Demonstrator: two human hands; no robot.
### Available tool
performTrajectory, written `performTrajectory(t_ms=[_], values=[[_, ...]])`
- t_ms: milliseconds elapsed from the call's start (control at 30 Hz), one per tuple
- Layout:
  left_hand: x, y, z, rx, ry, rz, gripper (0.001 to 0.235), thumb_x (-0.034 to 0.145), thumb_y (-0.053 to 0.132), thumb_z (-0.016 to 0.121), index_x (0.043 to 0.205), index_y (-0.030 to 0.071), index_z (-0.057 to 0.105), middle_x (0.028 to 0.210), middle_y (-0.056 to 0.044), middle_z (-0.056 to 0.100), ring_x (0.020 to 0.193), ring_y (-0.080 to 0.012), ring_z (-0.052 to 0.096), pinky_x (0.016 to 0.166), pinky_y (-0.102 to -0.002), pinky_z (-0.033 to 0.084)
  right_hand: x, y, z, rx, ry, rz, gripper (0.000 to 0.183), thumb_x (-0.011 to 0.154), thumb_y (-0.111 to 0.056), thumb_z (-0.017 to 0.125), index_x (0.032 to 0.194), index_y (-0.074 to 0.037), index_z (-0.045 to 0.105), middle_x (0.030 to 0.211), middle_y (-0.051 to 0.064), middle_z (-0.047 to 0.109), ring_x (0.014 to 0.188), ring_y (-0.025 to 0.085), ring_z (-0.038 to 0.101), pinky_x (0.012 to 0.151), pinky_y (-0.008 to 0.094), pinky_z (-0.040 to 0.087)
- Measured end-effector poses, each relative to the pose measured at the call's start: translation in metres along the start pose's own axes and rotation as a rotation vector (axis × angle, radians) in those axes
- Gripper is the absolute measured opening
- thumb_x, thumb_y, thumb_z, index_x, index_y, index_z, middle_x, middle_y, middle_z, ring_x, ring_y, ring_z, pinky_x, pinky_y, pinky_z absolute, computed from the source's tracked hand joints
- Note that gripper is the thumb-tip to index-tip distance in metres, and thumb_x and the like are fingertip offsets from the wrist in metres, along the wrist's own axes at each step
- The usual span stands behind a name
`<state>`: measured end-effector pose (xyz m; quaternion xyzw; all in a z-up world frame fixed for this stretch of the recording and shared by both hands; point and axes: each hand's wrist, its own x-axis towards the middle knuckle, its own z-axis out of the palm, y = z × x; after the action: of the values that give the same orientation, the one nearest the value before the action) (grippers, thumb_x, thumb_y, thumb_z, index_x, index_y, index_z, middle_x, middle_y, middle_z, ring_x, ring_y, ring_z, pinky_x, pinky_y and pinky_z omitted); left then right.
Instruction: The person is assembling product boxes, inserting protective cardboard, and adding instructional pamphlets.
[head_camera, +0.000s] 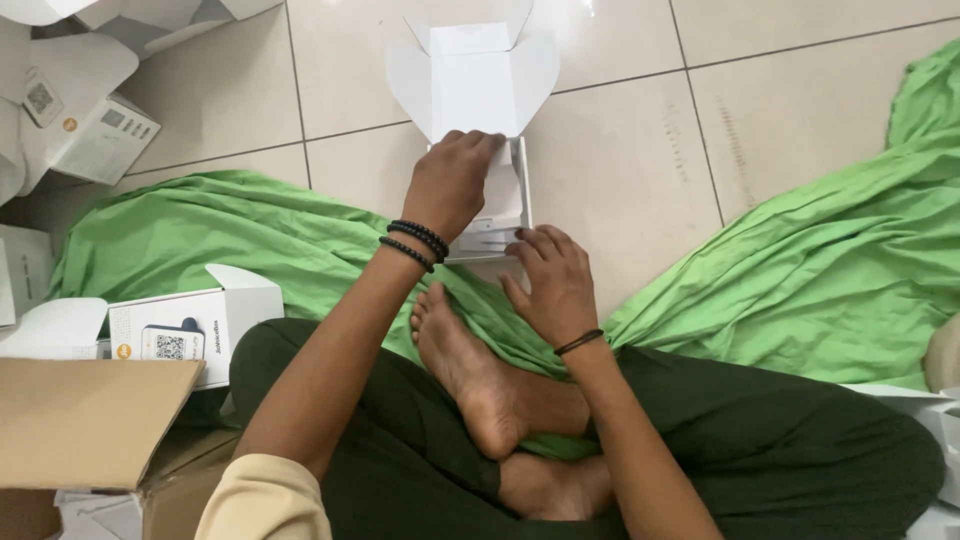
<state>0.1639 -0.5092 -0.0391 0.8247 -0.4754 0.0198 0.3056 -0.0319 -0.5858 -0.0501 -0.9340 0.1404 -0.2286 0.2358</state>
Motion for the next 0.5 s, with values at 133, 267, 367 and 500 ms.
performTrajectory(t_ms=[133, 267, 367, 500], values=[[0.001, -0.018, 0.045, 0.193, -0.126, 0.101, 0.029, 0.081, -0.005, 0.061, 0.106, 0.006, 0.068, 0.106, -0.009, 0.064, 0.102, -0.0305, 0.062, 0.080, -0.043, 0.055, -0.014, 0.001, 0.001, -0.100, 0.010, -0.103, 0.027, 0.082, -0.011, 0.074, 0.109, -0.010, 0.069, 0.119, 0.008, 0.068, 0.121, 0.029, 0.059, 0.102, 0.047, 0.046], [-0.001, -0.014, 0.057, 0.364, -0.031, 0.235, 0.012, 0.084, 0.002, 0.063, 0.094, 0.008, 0.067, 0.101, -0.007, 0.062, 0.099, -0.0283, 0.059, 0.077, -0.041, 0.052, -0.022, 0.011, -0.001, -0.145, 0.001, -0.072, 0.019, 0.087, -0.010, 0.073, 0.105, -0.010, 0.071, 0.110, 0.004, 0.069, 0.116, 0.027, 0.061, 0.098, 0.046, 0.047], [-0.002, -0.009, 0.062, 0.558, 0.048, 0.308, 0.002, 0.084, 0.010, 0.065, 0.084, 0.011, 0.066, 0.098, -0.005, 0.061, 0.096, -0.0245, 0.057, 0.079, -0.039, 0.048, -0.023, 0.017, -0.009, -0.156, -0.016, -0.024, 0.015, 0.089, -0.010, 0.072, 0.104, -0.011, 0.072, 0.109, 0.003, 0.069, 0.113, 0.025, 0.061, 0.096, 0.044, 0.048], [0.010, 0.020, 0.071, 0.511, 0.068, 0.302, 0.003, 0.085, 0.013, 0.066, 0.083, 0.012, 0.066, 0.095, -0.004, 0.062, 0.094, -0.0235, 0.058, 0.080, -0.040, 0.047, -0.023, 0.025, -0.045, -0.092, -0.043, -0.028, 0.028, 0.083, -0.012, 0.073, 0.111, -0.008, 0.071, 0.116, 0.007, 0.070, 0.114, 0.028, 0.061, 0.094, 0.045, 0.049]])
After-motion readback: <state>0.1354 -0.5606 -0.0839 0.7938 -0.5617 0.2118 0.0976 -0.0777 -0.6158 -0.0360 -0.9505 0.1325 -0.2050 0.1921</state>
